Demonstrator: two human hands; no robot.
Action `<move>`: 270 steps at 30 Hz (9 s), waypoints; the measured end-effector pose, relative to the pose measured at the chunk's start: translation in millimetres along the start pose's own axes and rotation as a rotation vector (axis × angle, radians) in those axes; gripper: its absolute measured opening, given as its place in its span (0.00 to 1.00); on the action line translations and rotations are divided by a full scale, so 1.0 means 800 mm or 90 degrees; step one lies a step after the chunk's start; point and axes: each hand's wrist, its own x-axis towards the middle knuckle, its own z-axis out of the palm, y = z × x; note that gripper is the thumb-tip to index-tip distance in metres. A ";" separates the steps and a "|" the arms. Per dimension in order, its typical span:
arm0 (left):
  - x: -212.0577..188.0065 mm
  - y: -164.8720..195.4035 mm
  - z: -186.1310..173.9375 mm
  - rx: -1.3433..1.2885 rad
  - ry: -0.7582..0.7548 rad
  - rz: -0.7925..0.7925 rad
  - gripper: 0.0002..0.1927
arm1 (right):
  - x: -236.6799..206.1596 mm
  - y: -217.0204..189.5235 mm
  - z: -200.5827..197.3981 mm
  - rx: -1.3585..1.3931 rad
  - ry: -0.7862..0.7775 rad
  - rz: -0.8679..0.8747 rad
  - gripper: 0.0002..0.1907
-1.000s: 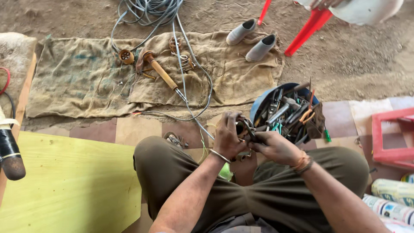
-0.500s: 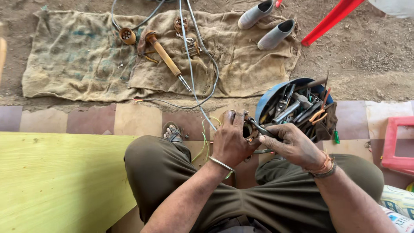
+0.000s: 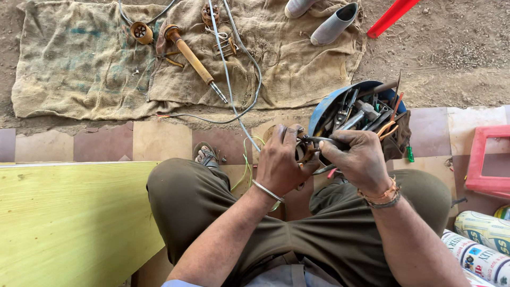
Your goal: The person sits on the floor repairing a small electric motor. They handle the motor housing, feed a black cable and green wire through the housing opening, and work the wires into place by hand while picking parts from a tool basin.
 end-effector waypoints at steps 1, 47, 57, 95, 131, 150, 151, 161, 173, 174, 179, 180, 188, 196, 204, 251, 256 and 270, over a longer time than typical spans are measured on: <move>-0.002 0.001 0.002 0.010 0.010 0.000 0.34 | 0.001 0.002 0.001 0.005 0.004 -0.005 0.14; -0.084 -0.026 0.052 -0.101 0.098 0.019 0.37 | -0.063 -0.026 0.034 -0.304 0.004 -0.267 0.07; -0.047 -0.043 -0.026 -0.017 -0.209 0.006 0.45 | -0.063 -0.012 0.023 -0.283 -0.035 -0.319 0.14; -0.071 -0.041 -0.054 -0.235 -0.376 -0.448 0.26 | -0.082 -0.012 0.035 -0.204 0.045 -0.178 0.09; -0.131 0.007 -0.023 -0.615 0.084 -0.105 0.22 | -0.069 0.093 0.139 0.673 -0.125 0.118 0.17; -0.061 -0.010 -0.071 -0.264 0.183 -0.093 0.14 | 0.015 0.064 0.089 0.465 0.078 -0.006 0.13; -0.059 -0.010 -0.070 -0.161 0.207 -0.011 0.12 | 0.017 0.066 0.086 0.441 0.063 -0.012 0.14; -0.036 -0.016 -0.056 0.066 0.030 -0.018 0.16 | -0.002 0.048 0.066 0.414 -0.008 -0.033 0.15; -0.047 -0.004 -0.041 -0.154 0.003 -0.250 0.12 | -0.055 0.059 0.068 0.133 0.020 0.134 0.11; -0.052 0.001 -0.037 -0.150 0.031 -0.265 0.13 | -0.056 0.062 0.072 0.164 0.020 0.139 0.11; -0.075 0.040 -0.008 -0.278 0.114 -0.254 0.14 | -0.073 0.082 0.102 0.245 0.043 0.102 0.09; -0.078 0.048 -0.002 -0.329 0.109 -0.261 0.13 | -0.078 0.083 0.113 0.337 0.004 0.117 0.07; -0.101 0.067 0.023 -0.447 0.112 -0.255 0.09 | -0.066 0.098 0.136 0.324 -0.156 0.074 0.08; -0.114 0.063 0.029 -0.519 0.117 -0.270 0.08 | -0.027 0.078 0.081 -0.180 -0.375 -0.224 0.10; -0.121 0.038 0.014 -0.467 0.141 -0.251 0.09 | 0.047 0.002 0.019 -0.135 -0.123 -0.137 0.22; -0.006 0.027 -0.015 -0.771 -0.086 -0.497 0.12 | -0.037 0.048 0.037 -0.152 0.062 -0.235 0.14; -0.020 0.027 -0.017 -0.785 -0.038 -0.509 0.10 | -0.069 0.031 0.115 -0.126 0.188 0.054 0.18; -0.044 0.021 -0.016 -0.821 -0.033 -0.401 0.05 | -0.070 0.052 0.072 0.132 0.036 -0.110 0.34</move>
